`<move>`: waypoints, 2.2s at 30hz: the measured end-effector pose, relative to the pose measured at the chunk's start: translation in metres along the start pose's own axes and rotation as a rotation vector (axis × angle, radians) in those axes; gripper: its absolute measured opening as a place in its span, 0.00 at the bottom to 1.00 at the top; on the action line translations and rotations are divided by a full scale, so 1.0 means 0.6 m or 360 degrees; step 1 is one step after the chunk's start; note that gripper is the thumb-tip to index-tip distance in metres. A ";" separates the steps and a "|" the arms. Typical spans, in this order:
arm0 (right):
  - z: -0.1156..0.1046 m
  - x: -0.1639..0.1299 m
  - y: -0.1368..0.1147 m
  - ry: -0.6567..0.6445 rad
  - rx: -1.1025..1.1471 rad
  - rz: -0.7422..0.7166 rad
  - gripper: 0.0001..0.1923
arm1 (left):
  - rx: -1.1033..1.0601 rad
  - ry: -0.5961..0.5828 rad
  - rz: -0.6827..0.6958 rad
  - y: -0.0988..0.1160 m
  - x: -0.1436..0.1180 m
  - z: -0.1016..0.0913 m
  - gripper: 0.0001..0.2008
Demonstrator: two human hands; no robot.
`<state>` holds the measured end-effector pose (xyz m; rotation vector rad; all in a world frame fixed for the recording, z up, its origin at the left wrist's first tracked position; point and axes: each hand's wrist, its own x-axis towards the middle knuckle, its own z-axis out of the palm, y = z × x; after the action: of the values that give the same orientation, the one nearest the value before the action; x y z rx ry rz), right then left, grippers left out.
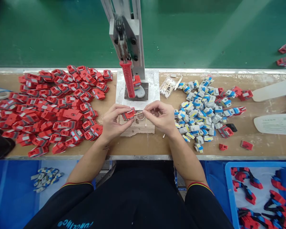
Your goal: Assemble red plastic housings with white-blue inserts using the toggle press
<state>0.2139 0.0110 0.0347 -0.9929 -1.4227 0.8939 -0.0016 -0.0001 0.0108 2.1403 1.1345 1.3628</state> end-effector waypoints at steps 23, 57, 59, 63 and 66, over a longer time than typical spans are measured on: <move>-0.243 0.038 -0.008 -0.0540 -0.2042 0.0227 0.11 | -0.0661 0.0282 -0.0364 -0.028 -0.001 0.009 0.17; -0.025 -0.019 0.001 -0.0202 0.0744 0.0522 0.23 | -0.1017 0.0073 -0.0587 0.003 -0.008 0.023 0.23; -0.022 -0.021 0.001 -0.0246 0.0745 0.0498 0.26 | -0.0999 0.0068 -0.0584 0.001 -0.010 0.023 0.23; -0.019 -0.022 -0.003 -0.0322 0.0879 0.0488 0.26 | -0.0976 0.0071 -0.0578 0.000 -0.011 0.023 0.23; -0.019 -0.024 -0.004 -0.0329 0.0897 0.0481 0.22 | -0.0984 0.0076 -0.0586 0.002 -0.012 0.024 0.22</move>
<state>0.2254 -0.0036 0.0326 -0.7015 -1.0979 1.5552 0.0099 -0.0046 0.0008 1.3955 0.9059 1.3645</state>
